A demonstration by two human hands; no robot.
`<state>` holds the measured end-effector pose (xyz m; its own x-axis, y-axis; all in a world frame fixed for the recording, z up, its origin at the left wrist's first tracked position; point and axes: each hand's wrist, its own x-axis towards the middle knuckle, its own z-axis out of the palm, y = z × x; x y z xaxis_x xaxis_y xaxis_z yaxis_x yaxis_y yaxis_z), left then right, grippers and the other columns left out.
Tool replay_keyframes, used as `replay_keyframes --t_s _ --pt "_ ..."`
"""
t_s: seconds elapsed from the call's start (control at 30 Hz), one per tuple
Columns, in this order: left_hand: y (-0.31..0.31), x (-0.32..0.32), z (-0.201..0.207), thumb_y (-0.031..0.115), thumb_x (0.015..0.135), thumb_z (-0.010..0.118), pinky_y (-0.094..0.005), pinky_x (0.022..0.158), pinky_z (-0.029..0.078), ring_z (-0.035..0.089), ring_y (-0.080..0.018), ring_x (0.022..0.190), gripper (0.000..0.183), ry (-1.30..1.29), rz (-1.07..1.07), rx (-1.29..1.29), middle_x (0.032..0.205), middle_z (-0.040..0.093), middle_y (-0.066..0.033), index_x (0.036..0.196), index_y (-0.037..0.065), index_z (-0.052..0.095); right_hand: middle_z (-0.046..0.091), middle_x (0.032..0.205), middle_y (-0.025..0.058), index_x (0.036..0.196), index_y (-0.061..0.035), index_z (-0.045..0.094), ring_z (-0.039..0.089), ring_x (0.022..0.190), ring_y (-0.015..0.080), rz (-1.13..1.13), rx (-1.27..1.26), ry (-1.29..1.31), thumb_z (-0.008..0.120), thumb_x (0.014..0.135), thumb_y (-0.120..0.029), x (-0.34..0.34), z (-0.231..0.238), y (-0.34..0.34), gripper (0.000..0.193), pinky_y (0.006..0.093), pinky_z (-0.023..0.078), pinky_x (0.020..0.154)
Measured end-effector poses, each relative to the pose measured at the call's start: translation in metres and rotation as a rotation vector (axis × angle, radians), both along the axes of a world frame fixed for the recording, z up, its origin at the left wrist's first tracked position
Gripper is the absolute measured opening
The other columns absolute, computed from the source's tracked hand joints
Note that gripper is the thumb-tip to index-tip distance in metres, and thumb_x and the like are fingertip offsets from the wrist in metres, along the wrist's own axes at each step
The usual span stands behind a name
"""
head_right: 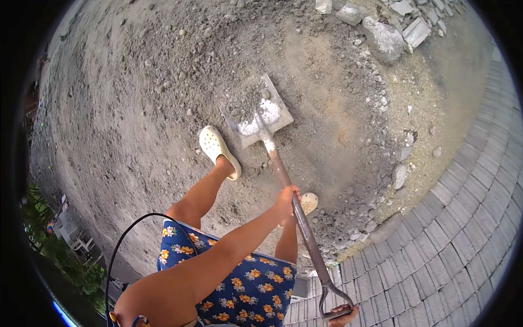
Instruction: Shoveling and leveling dirt and gravel on a construction site.
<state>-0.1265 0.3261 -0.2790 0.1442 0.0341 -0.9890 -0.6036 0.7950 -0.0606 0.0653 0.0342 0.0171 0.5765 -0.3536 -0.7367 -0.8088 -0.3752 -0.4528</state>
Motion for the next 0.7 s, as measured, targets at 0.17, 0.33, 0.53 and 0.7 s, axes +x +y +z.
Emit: replay_keyframes --t_s 0.17,0.33,0.53,0.7 --pt "0.152 -0.08 -0.019 0.007 0.066 0.049 -0.032 0.043 0.037 0.043 -0.0167 0.047 0.005 0.107 -0.033 0.134 0.059 0.043 -0.0056 0.068 0.005 0.046 0.043 0.042 0.0008 0.056 -0.0141 0.043 0.043 0.035 0.014 0.138 0.068 0.107 0.044 0.074 -0.05 -0.054 -0.055 0.152 0.041 0.0275 0.038 0.033" --pt "0.348 -0.176 -0.032 0.008 0.07 0.05 -0.0317 0.046 0.04 0.043 -0.0145 0.045 0.007 0.204 -0.058 0.266 0.056 0.042 -0.0025 0.068 0.007 0.044 0.039 0.045 0.0005 0.058 -0.0142 0.041 0.039 0.036 0.0154 0.189 0.216 0.148 0.043 0.075 -0.049 -0.135 -0.095 0.324 0.038 0.0289 0.033 0.037" --pt "0.439 -0.252 -0.03 0.008 0.071 0.052 -0.0304 0.049 0.043 0.046 -0.0135 0.047 0.01 0.263 -0.022 0.413 0.055 0.044 -0.002 0.067 0.008 0.043 0.04 0.046 0.0009 0.058 -0.0141 0.041 0.042 0.038 0.0162 0.253 0.406 0.238 0.045 0.073 -0.049 -0.198 -0.124 0.416 0.039 0.0297 0.035 0.038" --pt "0.43 -0.288 -0.016 0.009 0.07 0.052 -0.0305 0.049 0.043 0.046 -0.0138 0.047 0.009 0.102 0.18 0.532 0.055 0.046 -0.0021 0.067 0.009 0.044 0.041 0.045 0.003 0.058 -0.0124 0.042 0.042 0.038 0.0161 0.347 0.479 0.174 0.045 0.074 -0.047 -0.204 -0.124 0.422 0.038 0.0273 0.039 0.038"
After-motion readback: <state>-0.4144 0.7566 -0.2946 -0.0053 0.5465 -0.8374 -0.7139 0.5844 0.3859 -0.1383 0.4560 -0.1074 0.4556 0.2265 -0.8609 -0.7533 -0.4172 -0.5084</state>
